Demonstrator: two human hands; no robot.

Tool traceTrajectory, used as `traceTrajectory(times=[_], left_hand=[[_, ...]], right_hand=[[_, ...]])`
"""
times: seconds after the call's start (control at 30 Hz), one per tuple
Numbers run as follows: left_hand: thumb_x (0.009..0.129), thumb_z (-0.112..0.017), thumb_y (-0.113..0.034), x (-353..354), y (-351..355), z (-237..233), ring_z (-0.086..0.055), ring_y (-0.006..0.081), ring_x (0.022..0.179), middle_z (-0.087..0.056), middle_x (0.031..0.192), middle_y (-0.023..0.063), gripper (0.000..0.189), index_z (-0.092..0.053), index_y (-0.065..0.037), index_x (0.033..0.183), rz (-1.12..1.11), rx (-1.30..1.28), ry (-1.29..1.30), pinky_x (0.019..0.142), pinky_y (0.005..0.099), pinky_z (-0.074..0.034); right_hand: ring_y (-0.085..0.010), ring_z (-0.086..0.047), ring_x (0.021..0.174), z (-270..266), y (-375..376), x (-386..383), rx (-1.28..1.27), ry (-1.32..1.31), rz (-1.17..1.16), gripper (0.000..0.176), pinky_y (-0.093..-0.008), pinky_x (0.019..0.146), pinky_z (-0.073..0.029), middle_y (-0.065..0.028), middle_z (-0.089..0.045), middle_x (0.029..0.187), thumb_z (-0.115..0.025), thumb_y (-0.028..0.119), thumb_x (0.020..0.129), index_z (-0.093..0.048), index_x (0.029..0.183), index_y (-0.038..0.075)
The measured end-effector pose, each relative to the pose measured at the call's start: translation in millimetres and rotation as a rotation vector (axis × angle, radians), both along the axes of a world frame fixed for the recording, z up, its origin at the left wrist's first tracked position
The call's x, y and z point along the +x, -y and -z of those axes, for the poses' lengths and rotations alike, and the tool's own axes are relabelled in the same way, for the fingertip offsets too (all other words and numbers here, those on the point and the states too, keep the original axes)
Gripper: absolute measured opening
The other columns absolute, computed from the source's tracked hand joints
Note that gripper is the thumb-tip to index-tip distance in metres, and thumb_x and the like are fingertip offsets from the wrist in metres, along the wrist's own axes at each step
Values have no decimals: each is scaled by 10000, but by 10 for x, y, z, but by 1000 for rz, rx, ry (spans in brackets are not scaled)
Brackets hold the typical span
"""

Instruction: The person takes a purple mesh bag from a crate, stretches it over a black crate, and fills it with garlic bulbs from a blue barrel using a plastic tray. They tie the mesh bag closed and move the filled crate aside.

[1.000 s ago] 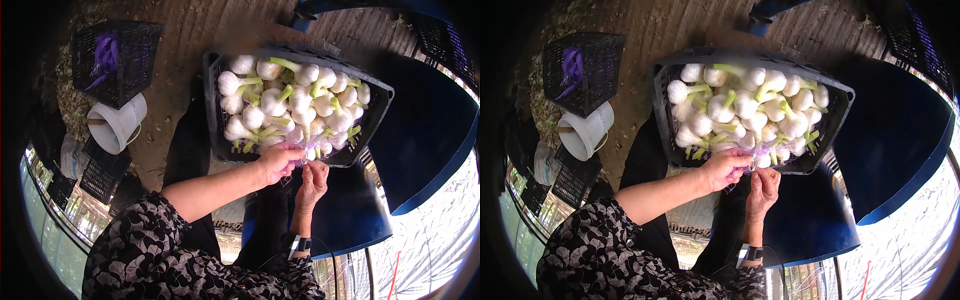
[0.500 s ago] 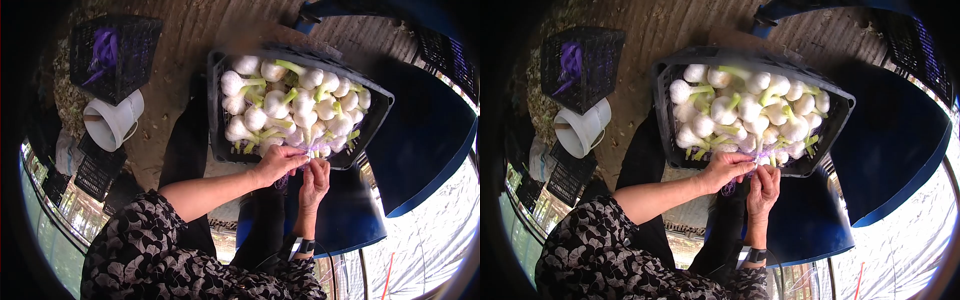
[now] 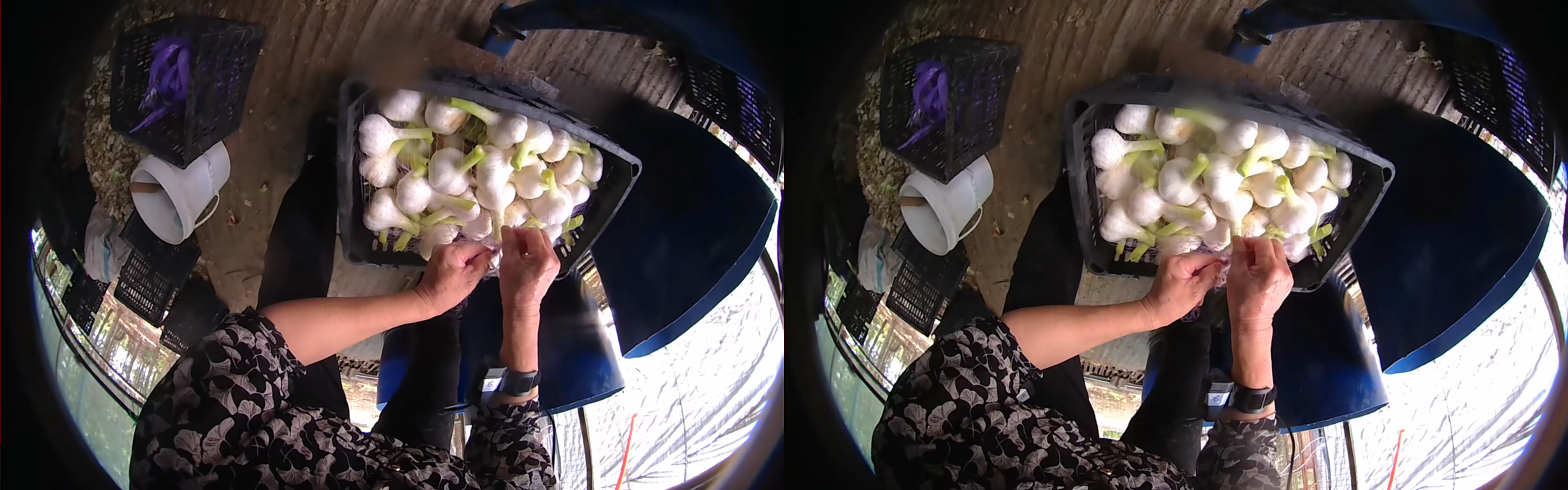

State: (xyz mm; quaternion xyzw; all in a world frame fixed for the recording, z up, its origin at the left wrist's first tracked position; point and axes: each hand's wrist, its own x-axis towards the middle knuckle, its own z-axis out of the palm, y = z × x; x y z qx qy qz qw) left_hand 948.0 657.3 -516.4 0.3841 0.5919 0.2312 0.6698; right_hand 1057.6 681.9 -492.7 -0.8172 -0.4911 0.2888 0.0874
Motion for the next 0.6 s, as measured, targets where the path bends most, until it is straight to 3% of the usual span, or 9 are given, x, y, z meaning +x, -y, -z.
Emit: traceTrajectory(times=[0.07,0.2,0.3,0.37,0.4,0.43,0.6], left_hand=[[761,-552,-83,-4,-21,-14,-555,309,570,-548,621,170,108,-577,8,709,-20,8,17,504,330,-424],[767,-543,-80,-9,-7,-13,-561,296,561,-557,627,165,103,-576,10,729,-14,-90,49,503,330,-424],[777,-538,-86,0,-17,3,-561,247,532,-554,606,152,117,-573,19,739,-81,-13,27,499,309,-421],[783,-540,-94,-28,-71,16,-534,175,509,-542,578,128,129,-572,28,754,-87,-284,73,496,282,-419],[834,-526,-105,-4,1,25,-444,32,464,-526,592,6,142,-590,20,858,-99,-233,126,396,194,-349],[834,-526,-105,1,33,45,-444,32,464,-526,592,6,142,-590,20,858,-102,-234,127,396,194,-349],[826,-537,-102,1,110,35,-496,59,557,-550,631,26,154,-580,36,882,-44,-40,103,478,209,-400]], right_hand=[[-208,-530,504,-20,30,16,71,-3,21,107,-277,480,-420,-90,-546,619,-645,62,694,-546,664,34],[-214,-503,479,-4,186,25,149,26,98,137,-290,458,-407,-97,-521,593,-637,26,697,-505,662,31],[-212,-497,493,165,70,37,301,65,-72,126,-284,475,-398,-103,-506,585,-612,3,712,-496,673,32],[-150,-499,499,192,136,75,176,-113,124,101,-252,485,-398,-78,-529,591,-610,22,735,-520,691,15],[-117,-496,514,132,174,75,155,-233,300,95,-233,494,-399,-63,-541,603,-607,36,751,-531,703,4],[-85,-493,530,31,236,67,127,-351,476,99,-215,503,-399,-49,-552,616,-603,51,766,-542,716,-8],[-85,-480,571,-140,509,-168,316,-260,405,110,-199,527,-419,-53,-570,717,-580,80,800,-535,750,-7]])
